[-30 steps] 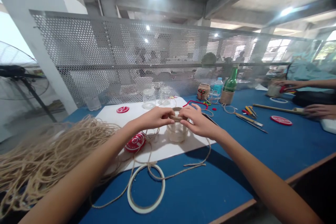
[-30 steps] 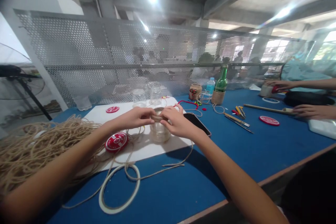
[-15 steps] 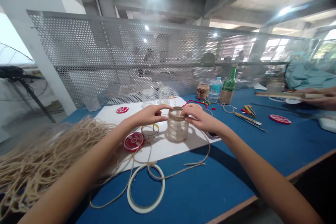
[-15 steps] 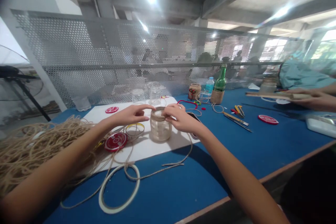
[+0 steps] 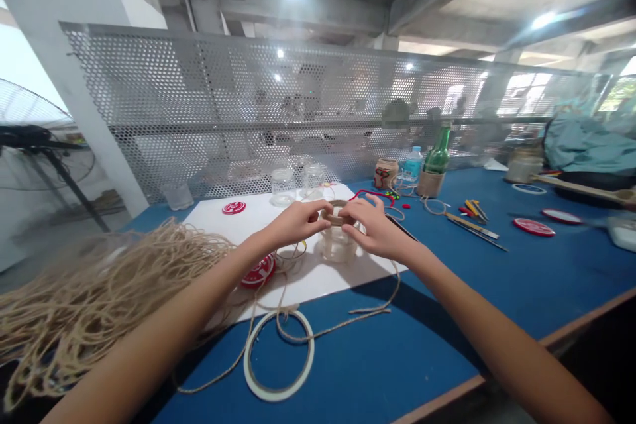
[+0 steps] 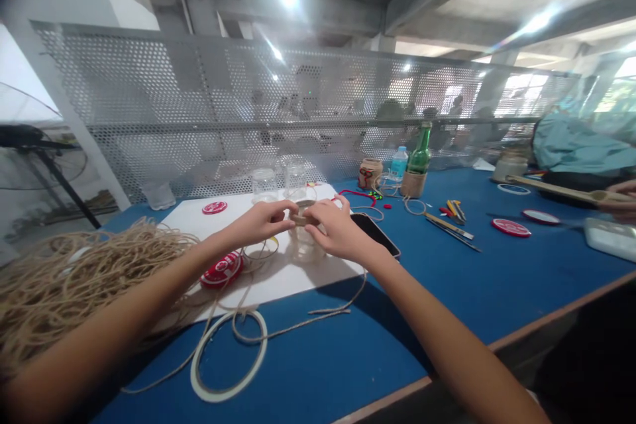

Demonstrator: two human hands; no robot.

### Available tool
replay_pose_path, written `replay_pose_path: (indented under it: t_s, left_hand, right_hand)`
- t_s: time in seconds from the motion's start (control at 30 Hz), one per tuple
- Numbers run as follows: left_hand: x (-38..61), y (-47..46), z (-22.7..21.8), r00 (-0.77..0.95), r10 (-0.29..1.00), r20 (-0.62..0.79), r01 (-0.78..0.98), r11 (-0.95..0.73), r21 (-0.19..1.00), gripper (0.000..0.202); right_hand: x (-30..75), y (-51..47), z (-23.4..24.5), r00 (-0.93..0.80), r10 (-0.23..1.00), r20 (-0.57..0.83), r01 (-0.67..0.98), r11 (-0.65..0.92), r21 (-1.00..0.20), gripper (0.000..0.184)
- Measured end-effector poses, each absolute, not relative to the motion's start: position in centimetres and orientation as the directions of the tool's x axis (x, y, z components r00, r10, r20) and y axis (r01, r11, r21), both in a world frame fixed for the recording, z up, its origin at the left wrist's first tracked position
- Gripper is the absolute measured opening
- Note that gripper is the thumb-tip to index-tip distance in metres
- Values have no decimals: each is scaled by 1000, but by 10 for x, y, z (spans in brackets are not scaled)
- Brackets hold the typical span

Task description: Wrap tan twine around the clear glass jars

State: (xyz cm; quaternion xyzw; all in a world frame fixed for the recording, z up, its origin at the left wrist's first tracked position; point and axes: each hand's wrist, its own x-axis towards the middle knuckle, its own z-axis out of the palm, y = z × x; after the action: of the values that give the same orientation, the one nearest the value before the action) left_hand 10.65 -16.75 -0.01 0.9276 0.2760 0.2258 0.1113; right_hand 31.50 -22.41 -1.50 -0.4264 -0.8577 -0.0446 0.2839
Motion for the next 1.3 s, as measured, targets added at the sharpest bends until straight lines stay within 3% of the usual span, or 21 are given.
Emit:
replay_pose_path:
  t_s: [0.17,0.3,0.53,0.83,1.17,1.3]
  left_hand:
    - [113,-171,-3,717,594,366,493,-802,336,18]
    - [108,-169,0,775,554,304,451,-821,349,26]
    - [94,-157,4,835,483,265,374,-850,371,38]
    - [81,-148,8,822,515,245,393,-822,411,52]
    - [83,-147,6,795,530,296,456,-843,286,53]
    - [85,-146,3,769,547,330,517,-836,183,53]
  right_hand:
    - [311,-223,-18,-461,717,522,787,602,-133,13]
    - [312,-224,-18,-474,704,529,796,599,-84,14]
    - [315,-220,-15,-470,743,477,760,615,-210,20]
    - [319,-217,-13,-488,751,445,744,625,-237,18]
    - [321,-216,-13,-507,726,465,725,651,-225,18]
    - [321,-218,-13,-509,713,482,721,659,-215,17]
